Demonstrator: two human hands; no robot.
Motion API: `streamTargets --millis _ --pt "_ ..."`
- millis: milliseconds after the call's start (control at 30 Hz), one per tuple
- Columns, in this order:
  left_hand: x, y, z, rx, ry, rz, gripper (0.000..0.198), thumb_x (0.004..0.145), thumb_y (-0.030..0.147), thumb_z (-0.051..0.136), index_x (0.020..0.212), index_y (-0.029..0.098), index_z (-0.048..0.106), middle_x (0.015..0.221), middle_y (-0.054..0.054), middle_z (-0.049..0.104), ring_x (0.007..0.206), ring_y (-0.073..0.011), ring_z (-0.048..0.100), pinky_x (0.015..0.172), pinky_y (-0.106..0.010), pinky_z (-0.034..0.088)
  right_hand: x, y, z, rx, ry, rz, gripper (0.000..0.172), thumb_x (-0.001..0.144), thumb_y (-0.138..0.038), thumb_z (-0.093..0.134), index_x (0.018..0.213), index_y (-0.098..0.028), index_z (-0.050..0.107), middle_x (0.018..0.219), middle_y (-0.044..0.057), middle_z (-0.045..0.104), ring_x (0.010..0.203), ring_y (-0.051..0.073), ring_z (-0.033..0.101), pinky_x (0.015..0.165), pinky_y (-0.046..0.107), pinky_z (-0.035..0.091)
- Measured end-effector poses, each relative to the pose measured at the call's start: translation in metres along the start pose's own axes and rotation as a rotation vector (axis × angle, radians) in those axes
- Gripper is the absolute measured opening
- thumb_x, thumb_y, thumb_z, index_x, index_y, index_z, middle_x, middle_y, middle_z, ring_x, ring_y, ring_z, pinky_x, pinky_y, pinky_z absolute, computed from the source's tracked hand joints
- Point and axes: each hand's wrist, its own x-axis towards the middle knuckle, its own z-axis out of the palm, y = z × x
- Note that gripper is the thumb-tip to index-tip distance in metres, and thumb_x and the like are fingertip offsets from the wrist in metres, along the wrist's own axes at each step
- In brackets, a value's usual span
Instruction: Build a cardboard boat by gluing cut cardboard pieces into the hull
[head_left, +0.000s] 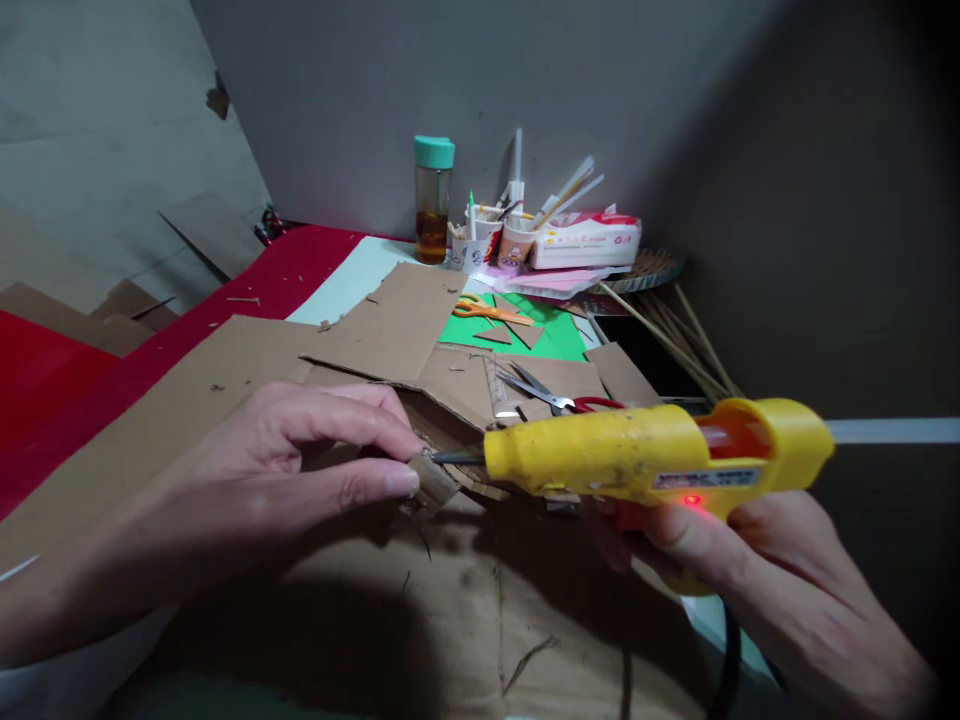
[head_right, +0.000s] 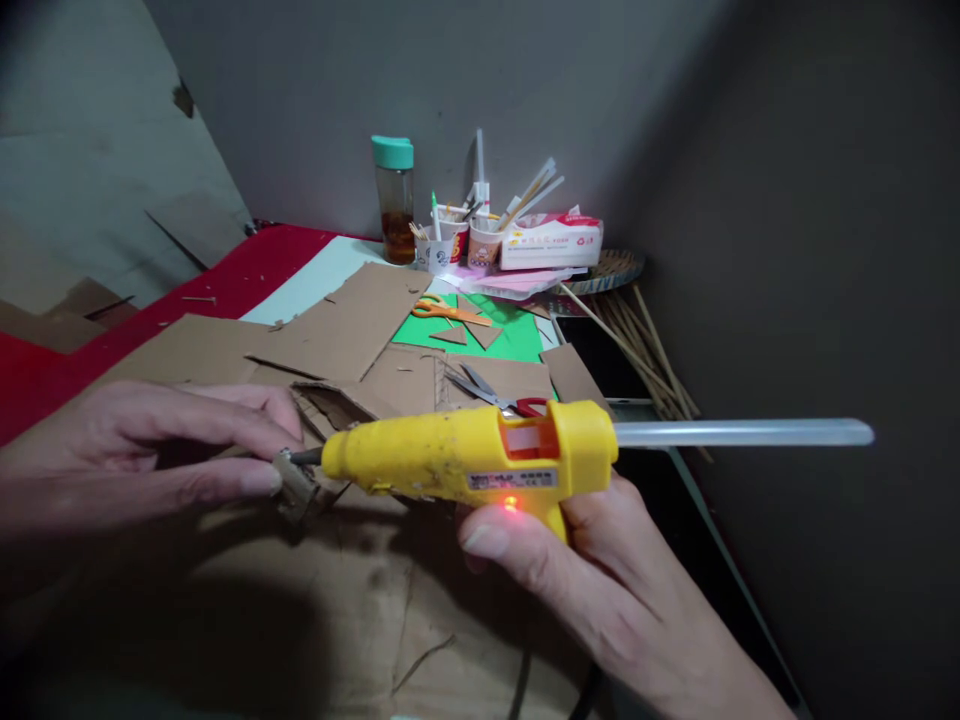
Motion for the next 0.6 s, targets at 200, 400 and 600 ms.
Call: streamTargets --millis 200,400,600 --pt "-0.0025 -0.0004 -0.0013 -0.006 -0.020 0.024 0.016 0.093 0.028 0.068 0.085 0.029 0.082 0.084 0.002 0.073 0.073 -0.0102 0.067 0.063 -0.018 0.047 0.0007 -0.0022 0.0010 0.003 0.009 -0.012 0.047 0.092 -0.065 0.062 0.074 -0.022 0.070 0.063 0.002 0.060 0.053 0.016 0.050 0.044 0.022 0.041" --pt "-0.0034 -0.0031 -0.0041 0.046 0.004 0.056 0.016 0.091 0.033 0.071 0.080 0.031 0.082 0.083 0.001 0.075 0.076 -0.0136 0.070 0.062 -0.019 0.050 0.0001 -0.0048 0.0014 0.013 0.019 0.009 0.045 0.093 -0.063 0.063 0.076 -0.022 0.071 0.065 0.002 0.061 0.054 0.015 0.051 0.046 0.021 0.043" --pt "-0.0014 -0.0018 -0.0038 0.060 0.040 0.083 0.016 0.090 0.035 0.072 0.078 0.030 0.082 0.081 -0.001 0.075 0.075 -0.0163 0.071 0.059 -0.020 0.052 0.0010 -0.0071 0.0012 0.007 0.007 -0.002 0.047 0.093 -0.064 0.062 0.076 -0.021 0.070 0.064 0.002 0.061 0.054 0.015 0.051 0.045 0.021 0.041"
